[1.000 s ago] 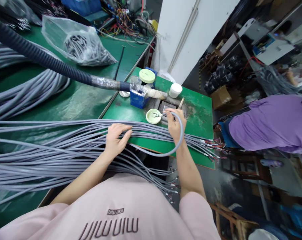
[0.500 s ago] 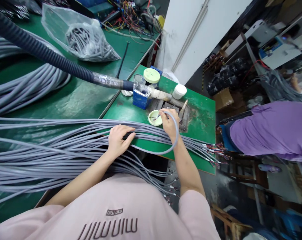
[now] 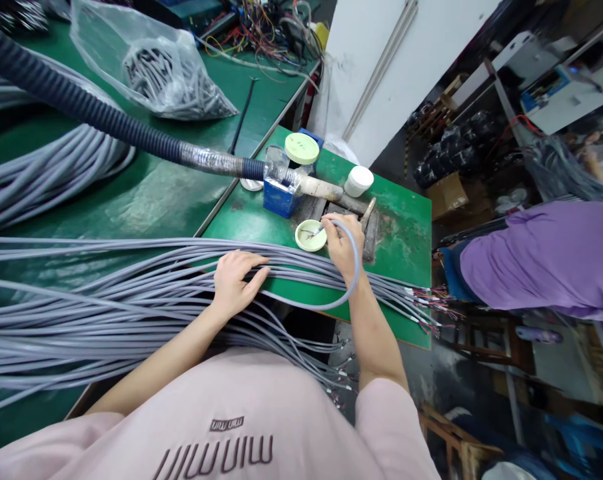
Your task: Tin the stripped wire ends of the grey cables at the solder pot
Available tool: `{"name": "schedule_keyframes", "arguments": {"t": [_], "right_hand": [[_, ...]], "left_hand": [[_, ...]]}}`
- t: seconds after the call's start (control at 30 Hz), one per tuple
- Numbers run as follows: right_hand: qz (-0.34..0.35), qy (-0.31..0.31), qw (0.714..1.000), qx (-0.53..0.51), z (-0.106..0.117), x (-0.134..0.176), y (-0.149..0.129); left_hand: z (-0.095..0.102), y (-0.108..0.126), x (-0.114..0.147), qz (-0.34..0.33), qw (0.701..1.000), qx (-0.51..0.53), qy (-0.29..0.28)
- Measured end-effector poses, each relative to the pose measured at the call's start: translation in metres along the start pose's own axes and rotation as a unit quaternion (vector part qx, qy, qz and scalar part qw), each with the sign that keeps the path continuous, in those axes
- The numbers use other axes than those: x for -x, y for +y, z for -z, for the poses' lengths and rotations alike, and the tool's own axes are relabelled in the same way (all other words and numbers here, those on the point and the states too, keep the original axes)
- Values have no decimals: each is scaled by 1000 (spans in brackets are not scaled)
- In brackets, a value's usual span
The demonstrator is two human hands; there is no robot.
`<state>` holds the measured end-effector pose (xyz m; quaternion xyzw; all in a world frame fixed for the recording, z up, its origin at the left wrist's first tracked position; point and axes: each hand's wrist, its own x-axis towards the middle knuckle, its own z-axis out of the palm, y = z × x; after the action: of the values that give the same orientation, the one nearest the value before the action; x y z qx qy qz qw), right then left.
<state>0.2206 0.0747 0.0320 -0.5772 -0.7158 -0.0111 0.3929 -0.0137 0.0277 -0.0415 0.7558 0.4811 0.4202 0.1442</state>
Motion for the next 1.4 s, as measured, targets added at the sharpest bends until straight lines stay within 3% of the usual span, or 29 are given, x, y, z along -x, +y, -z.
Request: {"name": "schedule_keyframes", "arguments": {"t": [0.13, 0.27, 0.6, 1.03, 1.2, 1.4], "right_hand": [[-10, 59, 998, 32, 18, -9, 15], [-27, 80, 993, 78, 25, -17, 41], [-60, 54, 990, 117, 10, -29, 90], [-84, 5, 985, 153, -5, -29, 105], [-76, 30, 987, 137, 3, -22, 94], [23, 107, 994, 22, 44, 14, 21]], "left_hand": [[-2, -2, 0, -3, 1000, 0, 11], [-2, -2, -1, 4, 1000, 3, 16], [-3, -1, -2, 1, 1000, -1, 20], [-3, -1, -2, -3, 1000, -20, 13], [-3, -1, -2, -5, 1000, -22, 9], [0, 1, -3, 16, 998, 50, 19]]}}
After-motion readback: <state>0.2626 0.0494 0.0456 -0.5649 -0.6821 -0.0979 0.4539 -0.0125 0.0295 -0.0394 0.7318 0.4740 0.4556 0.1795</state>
